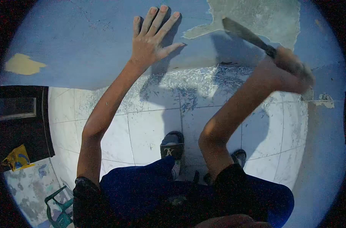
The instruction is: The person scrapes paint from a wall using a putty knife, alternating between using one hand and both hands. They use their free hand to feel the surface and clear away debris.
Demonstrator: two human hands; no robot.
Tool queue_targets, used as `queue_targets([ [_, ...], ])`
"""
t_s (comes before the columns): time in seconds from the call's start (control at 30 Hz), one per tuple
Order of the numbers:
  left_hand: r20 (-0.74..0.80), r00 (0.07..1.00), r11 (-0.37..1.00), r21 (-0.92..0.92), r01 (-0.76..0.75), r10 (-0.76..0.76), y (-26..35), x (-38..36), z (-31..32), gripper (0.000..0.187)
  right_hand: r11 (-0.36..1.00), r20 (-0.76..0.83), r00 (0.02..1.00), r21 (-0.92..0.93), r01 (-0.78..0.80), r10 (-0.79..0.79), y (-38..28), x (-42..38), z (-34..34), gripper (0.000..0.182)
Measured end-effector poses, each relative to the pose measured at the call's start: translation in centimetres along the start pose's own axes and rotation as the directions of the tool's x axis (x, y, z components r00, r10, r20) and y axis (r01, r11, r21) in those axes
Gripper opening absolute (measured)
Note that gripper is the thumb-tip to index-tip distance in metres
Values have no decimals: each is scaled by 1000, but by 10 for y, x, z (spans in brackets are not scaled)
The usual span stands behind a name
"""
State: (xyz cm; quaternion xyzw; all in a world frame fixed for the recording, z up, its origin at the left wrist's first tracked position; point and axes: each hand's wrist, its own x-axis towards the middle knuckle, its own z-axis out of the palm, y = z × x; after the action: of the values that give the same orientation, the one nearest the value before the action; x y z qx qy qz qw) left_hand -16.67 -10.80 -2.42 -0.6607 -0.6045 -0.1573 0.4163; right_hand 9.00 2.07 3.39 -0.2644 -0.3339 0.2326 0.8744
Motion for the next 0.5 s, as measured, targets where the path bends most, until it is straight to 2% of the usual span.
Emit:
queue_targets([
  [0.07,7,1000,1000,-30,1,-1,-2,1,-1,85,991,-13,993,-57,119,-120,3,-4,3,17],
  [0.13,21,1000,999,-51,17,-16,2,-2,-2,85,989,-33,993,86,118,-116,22,-14,15,14],
  [0.23,9,1000,999,-39,27,-26,2,2,1,85,978,105,992,202,49,-71,38,-3,5,21],
  [0.27,6,1000,999,-33,26,-26,3,1,1,84,973,84,970,-34,230,-227,24,-4,9,27],
  [0.3,6,1000,999,-30,28,-28,3,-1,0,84,995,39,999,101,-22,18,6,-2,8,30],
  [0.33,10,1000,999,-31,20,-19,1,-2,0,84,932,-8,965,262,-250,261,-14,-1,8,33],
  [0.4,20,1000,999,-43,14,-13,2,-4,1,84,973,-9,994,205,-103,107,4,-14,21,33],
  [0.5,27,999,997,-78,18,-16,1,-5,2,84,951,198,973,306,50,-115,15,-2,11,32],
])
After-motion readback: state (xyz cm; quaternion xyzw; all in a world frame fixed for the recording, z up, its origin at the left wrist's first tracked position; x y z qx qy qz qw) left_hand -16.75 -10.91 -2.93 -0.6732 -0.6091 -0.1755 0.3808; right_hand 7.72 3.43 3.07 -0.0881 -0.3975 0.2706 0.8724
